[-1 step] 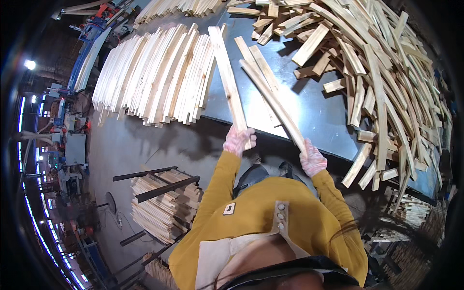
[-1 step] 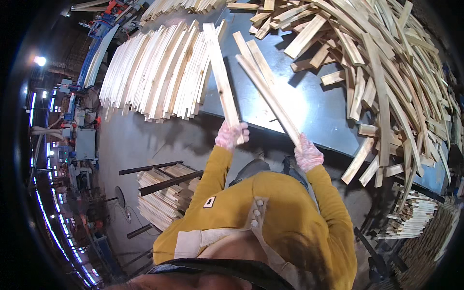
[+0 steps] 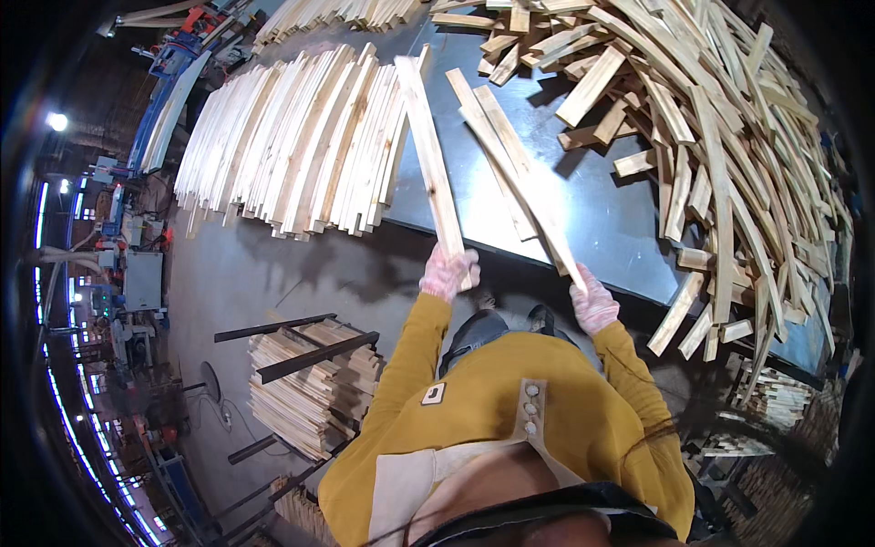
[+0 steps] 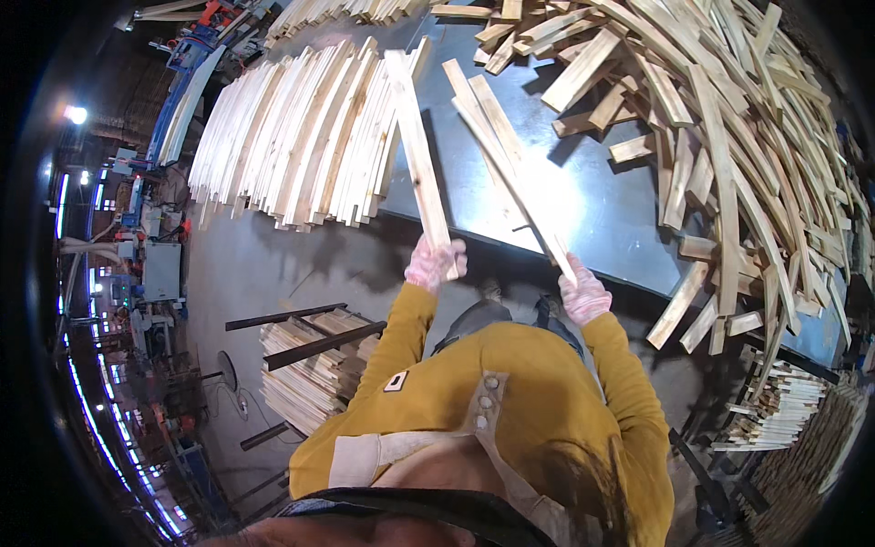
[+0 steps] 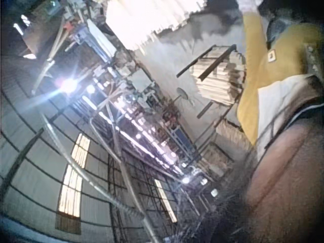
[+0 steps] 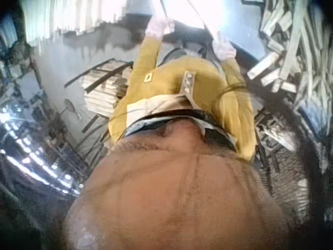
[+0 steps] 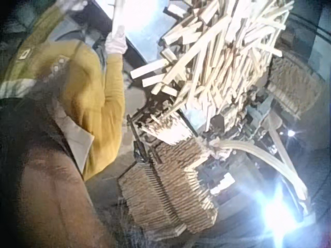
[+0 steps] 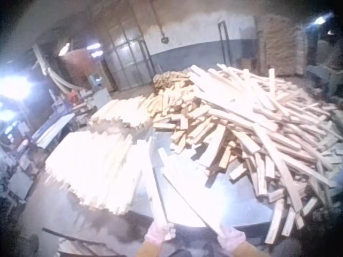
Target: The person picks up wooden planks from a disorganized pile on a metal table and places them into a neat stack. They handle the planks one by one or in small groups, repeatedly moving them from the right side of the table to the left side.
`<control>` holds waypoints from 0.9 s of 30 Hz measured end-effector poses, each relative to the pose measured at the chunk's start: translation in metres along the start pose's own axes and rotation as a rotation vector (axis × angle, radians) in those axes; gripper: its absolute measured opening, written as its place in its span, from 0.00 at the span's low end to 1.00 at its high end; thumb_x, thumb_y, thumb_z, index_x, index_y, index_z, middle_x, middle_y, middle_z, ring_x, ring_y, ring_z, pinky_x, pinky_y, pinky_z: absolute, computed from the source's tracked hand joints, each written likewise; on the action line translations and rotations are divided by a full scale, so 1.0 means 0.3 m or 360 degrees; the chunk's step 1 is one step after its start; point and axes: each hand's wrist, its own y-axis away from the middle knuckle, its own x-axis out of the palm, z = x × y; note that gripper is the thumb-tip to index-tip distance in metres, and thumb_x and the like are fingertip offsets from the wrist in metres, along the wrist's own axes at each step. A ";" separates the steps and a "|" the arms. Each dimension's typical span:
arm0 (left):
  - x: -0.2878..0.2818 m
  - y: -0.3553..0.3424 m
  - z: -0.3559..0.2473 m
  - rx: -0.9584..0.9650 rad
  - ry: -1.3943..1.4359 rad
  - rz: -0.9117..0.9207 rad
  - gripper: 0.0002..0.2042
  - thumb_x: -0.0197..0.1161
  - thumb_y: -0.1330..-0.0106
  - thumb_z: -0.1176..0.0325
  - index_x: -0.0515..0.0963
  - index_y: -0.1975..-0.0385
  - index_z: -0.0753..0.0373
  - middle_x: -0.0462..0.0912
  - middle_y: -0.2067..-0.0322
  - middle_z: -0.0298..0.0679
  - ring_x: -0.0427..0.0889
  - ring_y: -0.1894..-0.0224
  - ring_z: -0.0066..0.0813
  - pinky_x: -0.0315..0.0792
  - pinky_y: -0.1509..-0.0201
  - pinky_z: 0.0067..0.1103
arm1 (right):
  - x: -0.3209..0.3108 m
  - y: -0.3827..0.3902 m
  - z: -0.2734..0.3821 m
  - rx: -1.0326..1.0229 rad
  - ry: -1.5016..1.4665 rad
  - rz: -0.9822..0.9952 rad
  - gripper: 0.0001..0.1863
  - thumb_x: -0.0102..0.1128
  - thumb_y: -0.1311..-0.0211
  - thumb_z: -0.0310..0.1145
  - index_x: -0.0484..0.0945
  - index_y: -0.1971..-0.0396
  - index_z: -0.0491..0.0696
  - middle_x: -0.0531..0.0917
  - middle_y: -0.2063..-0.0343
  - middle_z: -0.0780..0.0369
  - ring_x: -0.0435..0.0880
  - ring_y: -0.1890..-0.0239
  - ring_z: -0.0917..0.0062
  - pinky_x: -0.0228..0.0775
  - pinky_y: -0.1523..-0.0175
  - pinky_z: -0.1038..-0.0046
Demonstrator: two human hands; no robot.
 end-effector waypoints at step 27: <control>-0.199 -0.115 0.030 -0.0663 0.0001 0.0030 0.15 0.70 0.38 0.64 0.73 0.58 0.60 0.77 0.73 0.36 0.79 0.77 0.29 0.79 0.76 0.29 | 0.206 -0.472 0.530 0.0276 0.1134 0.0249 0.42 0.61 0.39 0.47 0.55 0.30 0.42 0.71 0.43 0.49 0.78 0.47 0.55 0.71 0.43 0.57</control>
